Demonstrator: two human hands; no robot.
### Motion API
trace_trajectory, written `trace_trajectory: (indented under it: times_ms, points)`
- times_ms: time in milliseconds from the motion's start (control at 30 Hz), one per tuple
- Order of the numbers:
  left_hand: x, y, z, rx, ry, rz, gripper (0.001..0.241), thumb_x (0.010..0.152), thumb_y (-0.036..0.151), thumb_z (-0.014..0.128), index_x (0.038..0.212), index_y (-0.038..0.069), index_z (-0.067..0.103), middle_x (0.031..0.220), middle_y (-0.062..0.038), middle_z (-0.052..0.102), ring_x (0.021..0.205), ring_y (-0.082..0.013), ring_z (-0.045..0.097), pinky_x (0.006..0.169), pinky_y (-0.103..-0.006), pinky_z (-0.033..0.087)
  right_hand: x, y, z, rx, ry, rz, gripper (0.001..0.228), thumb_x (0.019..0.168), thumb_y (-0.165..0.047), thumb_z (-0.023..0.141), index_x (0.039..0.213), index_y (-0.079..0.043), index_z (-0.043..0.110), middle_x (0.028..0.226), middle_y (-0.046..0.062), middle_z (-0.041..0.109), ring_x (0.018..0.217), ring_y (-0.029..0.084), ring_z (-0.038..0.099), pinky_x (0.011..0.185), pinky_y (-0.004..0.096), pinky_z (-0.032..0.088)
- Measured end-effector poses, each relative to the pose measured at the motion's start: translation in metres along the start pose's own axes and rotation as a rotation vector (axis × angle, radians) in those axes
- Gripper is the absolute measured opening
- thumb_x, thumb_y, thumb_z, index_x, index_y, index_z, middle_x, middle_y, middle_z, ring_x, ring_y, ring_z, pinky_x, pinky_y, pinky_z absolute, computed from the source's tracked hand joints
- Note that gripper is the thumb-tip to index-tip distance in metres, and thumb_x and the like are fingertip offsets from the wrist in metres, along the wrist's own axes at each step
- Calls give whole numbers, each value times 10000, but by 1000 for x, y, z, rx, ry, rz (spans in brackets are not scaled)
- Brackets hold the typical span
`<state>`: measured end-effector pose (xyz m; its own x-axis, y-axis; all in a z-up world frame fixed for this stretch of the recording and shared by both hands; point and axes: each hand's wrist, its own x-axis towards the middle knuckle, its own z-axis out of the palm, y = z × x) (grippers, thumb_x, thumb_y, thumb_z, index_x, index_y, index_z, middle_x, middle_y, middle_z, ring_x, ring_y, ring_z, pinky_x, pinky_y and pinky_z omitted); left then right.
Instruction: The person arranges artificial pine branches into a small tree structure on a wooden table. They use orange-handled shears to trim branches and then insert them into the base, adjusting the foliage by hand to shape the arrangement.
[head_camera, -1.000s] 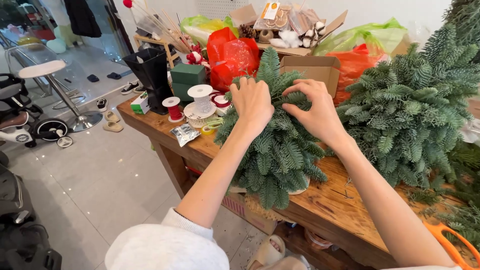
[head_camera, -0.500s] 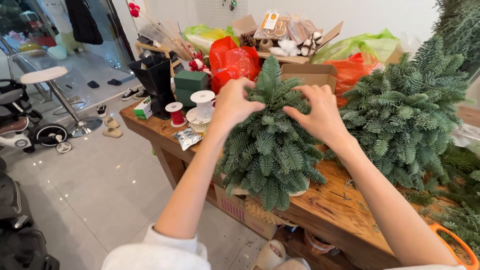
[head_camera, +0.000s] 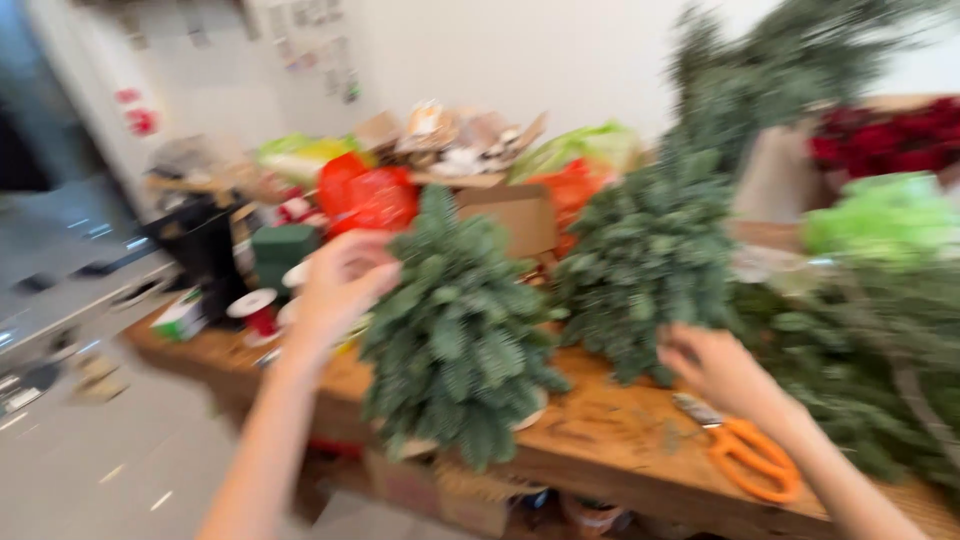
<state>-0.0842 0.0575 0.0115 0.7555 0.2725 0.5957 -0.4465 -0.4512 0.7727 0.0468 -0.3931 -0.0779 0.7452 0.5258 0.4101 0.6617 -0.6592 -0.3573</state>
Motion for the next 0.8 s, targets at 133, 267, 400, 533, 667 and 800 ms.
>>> trace_trajectory:
  times_ms: [133,267,400,533,667,800]
  points:
    - [-1,37,-19,1,-10,-67,327,839,14,719,1163,8,676,967,-153,761,739,-207,708,730,-302,588,-69,163,61,-233,-2,360,344,874,-419,635,1126,-186,666,1059,79,771,985,319,735,837,426,530]
    - [-11,94,-5,85,60,-87,230,929,-21,664,1156,-39,696,910,-201,720,742,-260,672,726,-331,551,-104,210,102,-478,-100,189,268,913,-395,631,1038,-160,594,947,86,657,821,321,623,772,446,461]
    - [-27,160,25,181,78,-108,193,976,0,642,1157,-17,703,892,-201,717,759,-292,680,761,-346,522,-94,146,75,-702,-257,289,453,972,-399,628,1304,-112,517,1224,125,567,1160,326,471,922,438,433]
    - [-31,194,39,323,38,-106,198,934,38,674,1113,41,759,893,-163,779,699,-287,723,766,-325,542,-94,127,74,-526,-304,393,593,953,-386,662,1390,-76,408,1314,167,535,1206,335,523,928,453,548]
    - [-9,195,49,425,-46,-111,201,925,73,678,1101,85,775,833,-116,791,675,-245,721,626,-331,508,-87,119,48,-266,-467,519,683,798,-431,729,1386,-203,467,1137,34,631,1004,213,613,812,330,541]
    - [46,210,84,620,-173,-183,185,938,170,662,1074,158,788,841,-31,816,673,-195,737,694,-320,572,-50,114,-15,10,-498,580,642,676,-453,643,1300,-305,667,1309,-71,683,1181,93,650,977,224,476]
